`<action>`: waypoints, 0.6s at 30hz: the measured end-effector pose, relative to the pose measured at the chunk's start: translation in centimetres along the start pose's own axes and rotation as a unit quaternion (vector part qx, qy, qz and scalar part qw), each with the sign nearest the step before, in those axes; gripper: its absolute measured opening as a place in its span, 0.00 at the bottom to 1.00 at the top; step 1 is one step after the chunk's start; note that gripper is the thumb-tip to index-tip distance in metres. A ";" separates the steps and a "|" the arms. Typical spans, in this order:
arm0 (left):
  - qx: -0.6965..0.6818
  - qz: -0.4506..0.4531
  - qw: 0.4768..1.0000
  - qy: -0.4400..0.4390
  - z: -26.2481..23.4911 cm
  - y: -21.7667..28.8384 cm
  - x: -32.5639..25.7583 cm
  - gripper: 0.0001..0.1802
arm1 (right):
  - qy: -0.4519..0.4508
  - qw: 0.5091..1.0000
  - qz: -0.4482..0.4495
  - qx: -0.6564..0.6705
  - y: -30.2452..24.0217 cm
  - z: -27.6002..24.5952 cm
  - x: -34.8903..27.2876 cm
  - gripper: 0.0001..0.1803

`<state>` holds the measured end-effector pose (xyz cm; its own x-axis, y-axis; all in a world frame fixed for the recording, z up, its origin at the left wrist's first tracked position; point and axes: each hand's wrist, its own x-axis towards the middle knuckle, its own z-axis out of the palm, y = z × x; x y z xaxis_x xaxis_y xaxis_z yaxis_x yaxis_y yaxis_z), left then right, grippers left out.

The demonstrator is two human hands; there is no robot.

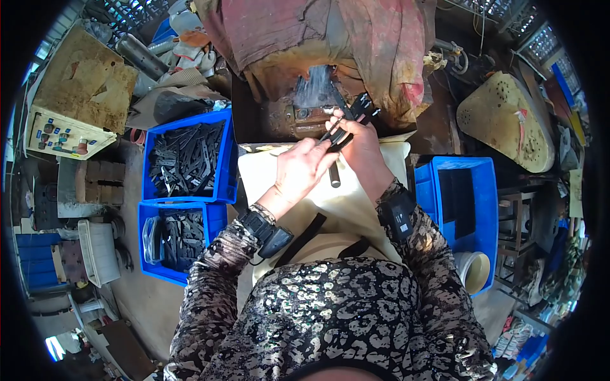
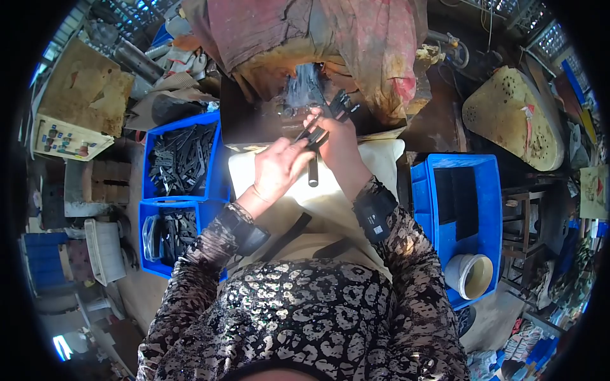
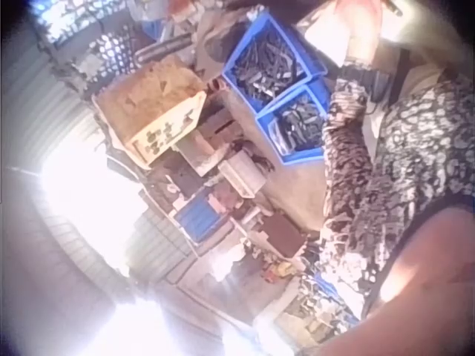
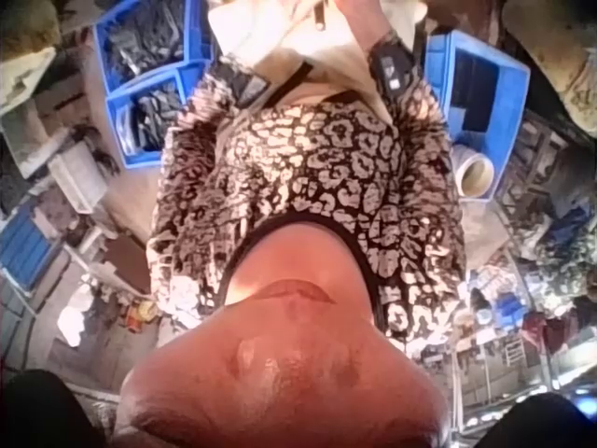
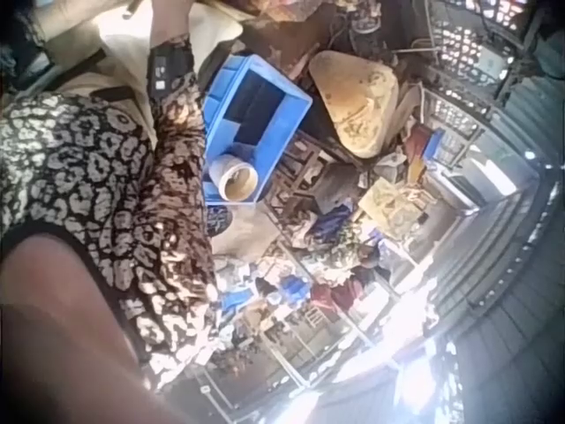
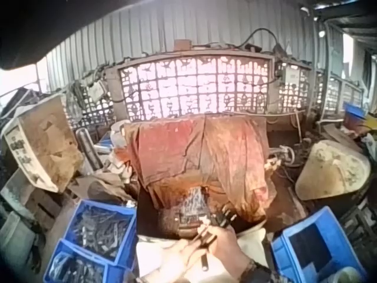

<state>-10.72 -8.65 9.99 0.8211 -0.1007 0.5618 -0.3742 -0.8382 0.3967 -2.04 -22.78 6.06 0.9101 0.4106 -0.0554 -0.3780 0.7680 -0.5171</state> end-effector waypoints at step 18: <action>-0.682 -0.358 0.613 -0.176 -0.5 -5.0 6.6 0.11 | -0.055 0.972 0.082 -0.213 -0.8 3.0 -2.0 0.12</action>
<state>-3.64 -4.91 12.09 0.9378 -0.2790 -0.2068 0.3207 0.4677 0.8236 -4.07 -22.72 9.15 0.8111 0.5783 -0.0876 -0.3909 0.4245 -0.8167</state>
